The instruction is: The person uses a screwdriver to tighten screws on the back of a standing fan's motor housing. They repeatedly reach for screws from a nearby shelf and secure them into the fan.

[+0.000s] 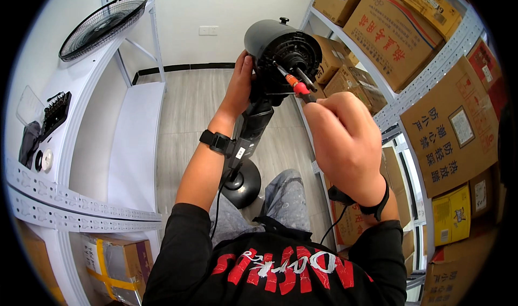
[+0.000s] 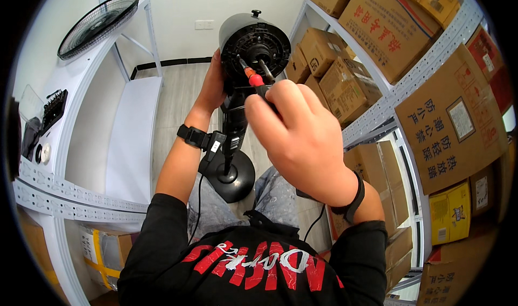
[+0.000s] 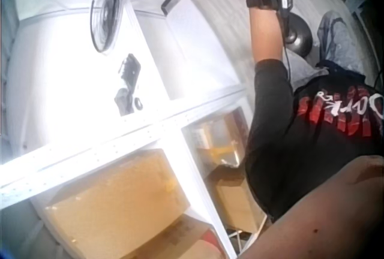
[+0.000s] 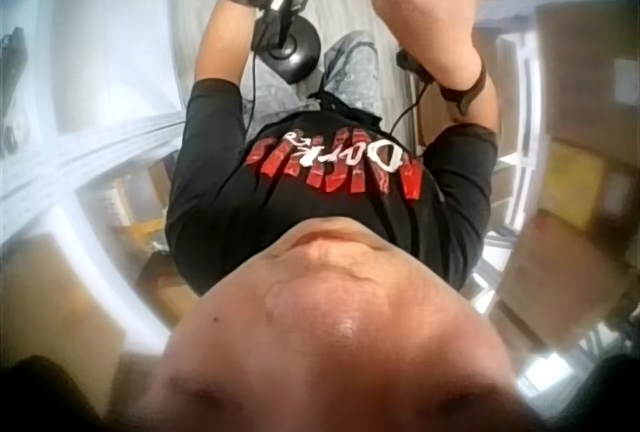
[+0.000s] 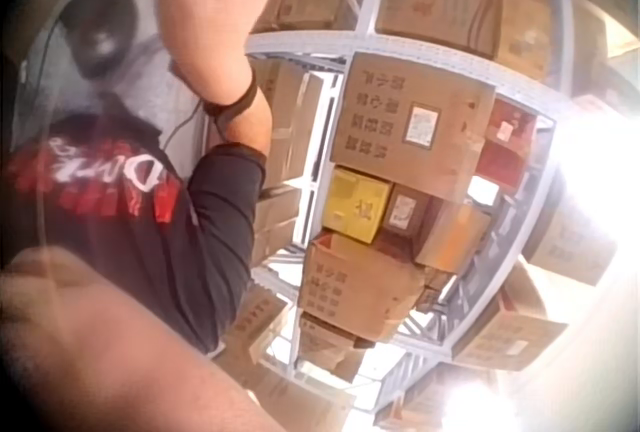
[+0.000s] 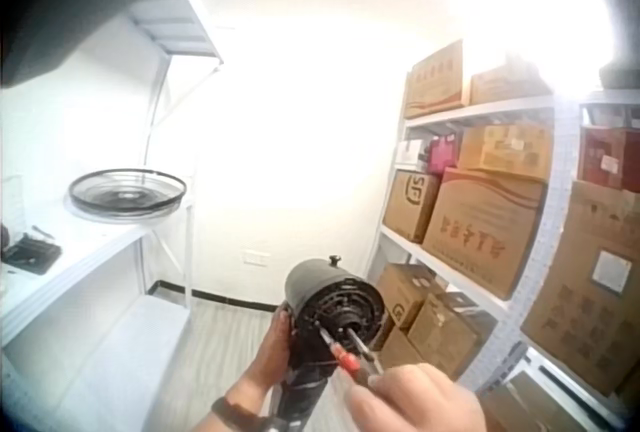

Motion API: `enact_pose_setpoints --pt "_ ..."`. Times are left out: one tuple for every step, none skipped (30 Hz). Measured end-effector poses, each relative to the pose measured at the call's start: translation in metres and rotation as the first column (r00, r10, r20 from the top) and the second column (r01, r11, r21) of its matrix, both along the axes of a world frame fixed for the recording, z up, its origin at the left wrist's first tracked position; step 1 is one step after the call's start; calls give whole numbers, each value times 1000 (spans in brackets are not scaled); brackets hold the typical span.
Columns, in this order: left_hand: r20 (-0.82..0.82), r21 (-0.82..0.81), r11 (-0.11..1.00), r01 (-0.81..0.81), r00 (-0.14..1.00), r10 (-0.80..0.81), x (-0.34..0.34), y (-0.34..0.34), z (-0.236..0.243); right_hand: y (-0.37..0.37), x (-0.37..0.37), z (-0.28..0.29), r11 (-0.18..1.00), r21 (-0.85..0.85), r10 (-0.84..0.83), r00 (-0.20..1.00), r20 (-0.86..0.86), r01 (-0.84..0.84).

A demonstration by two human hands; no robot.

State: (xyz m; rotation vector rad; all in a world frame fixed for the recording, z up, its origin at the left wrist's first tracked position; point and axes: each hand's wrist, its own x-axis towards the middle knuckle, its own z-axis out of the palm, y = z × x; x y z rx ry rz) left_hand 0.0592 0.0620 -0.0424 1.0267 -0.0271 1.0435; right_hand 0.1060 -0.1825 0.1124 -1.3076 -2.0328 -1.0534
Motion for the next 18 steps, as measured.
enact_pose_setpoints --pt "-1 -6 1000 2 1000 -2 1 3 -2 1 2 -1 999 43 4 1000 -4 -4" --pt "-2 -12 1000 3 1000 -3 2 5 -4 2 2 -2 996 85 8 1000 -9 -7" --pt "-4 -12 1000 -14 1000 14 2 4 -4 2 0 -2 994 107 -18 1000 -25 21" --pt "-6 -12 999 -31 999 31 2 4 -4 0 -1 -3 995 83 -56 998 -38 59" --pt "-8 -11 999 -49 999 49 2 3 -4 -2 -2 -4 994 59 -93 994 -49 96" --pt "-11 -9 999 -51 999 51 2 3 -4 -4 -3 -4 990 37 -130 990 -60 133" --pt "-15 -7 999 -53 998 53 2 2 -4 -5 -5 -2 990 16 -139 988 -73 140" --pt "-18 -5 998 -55 998 55 2 2 -3 -6 -7 1 989 -4 -147 985 -85 147" --pt "-15 -8 999 -41 999 41 2 2 -4 -6 -8 2 988 -26 -154 983 -97 152" --pt "-12 -11 1000 -27 1000 27 2 3 -4 -6 -9 2 991 -52 -132 986 -106 127" --pt "-9 -13 1000 -13 1000 13 2 3 -5 -6 -9 2 992 -77 -111 987 -116 102" --pt "-7 -22 1000 -17 1000 17 2 4 -6 -5 -9 2 993 -81 -92 991 -98 84" --pt "-4 -31 999 -22 1000 21 2 5 -7 -5 -8 2 994 -86 -73 994 -81 66" --pt "-2 -40 999 -26 1000 26 2 6 -8 -4 -6 2 996 -70 -60 998 -37 57" --pt "2 -36 999 -27 1000 27 3 6 -8 -4 -4 0 997 -57 -52 999 9 52" --pt "5 -31 999 -28 1000 29 3 6 -9 -3 -4 -2 998 -37 -58 998 -8 57" --pt "8 -27 999 -31 999 31 2 6 -10 -2 -4 -3 998 -16 -62 998 -24 62" --pt "-2 -29 999 -26 1000 26 3 6 -9 -3 -3 -4 997 6 -70 997 -41 71"
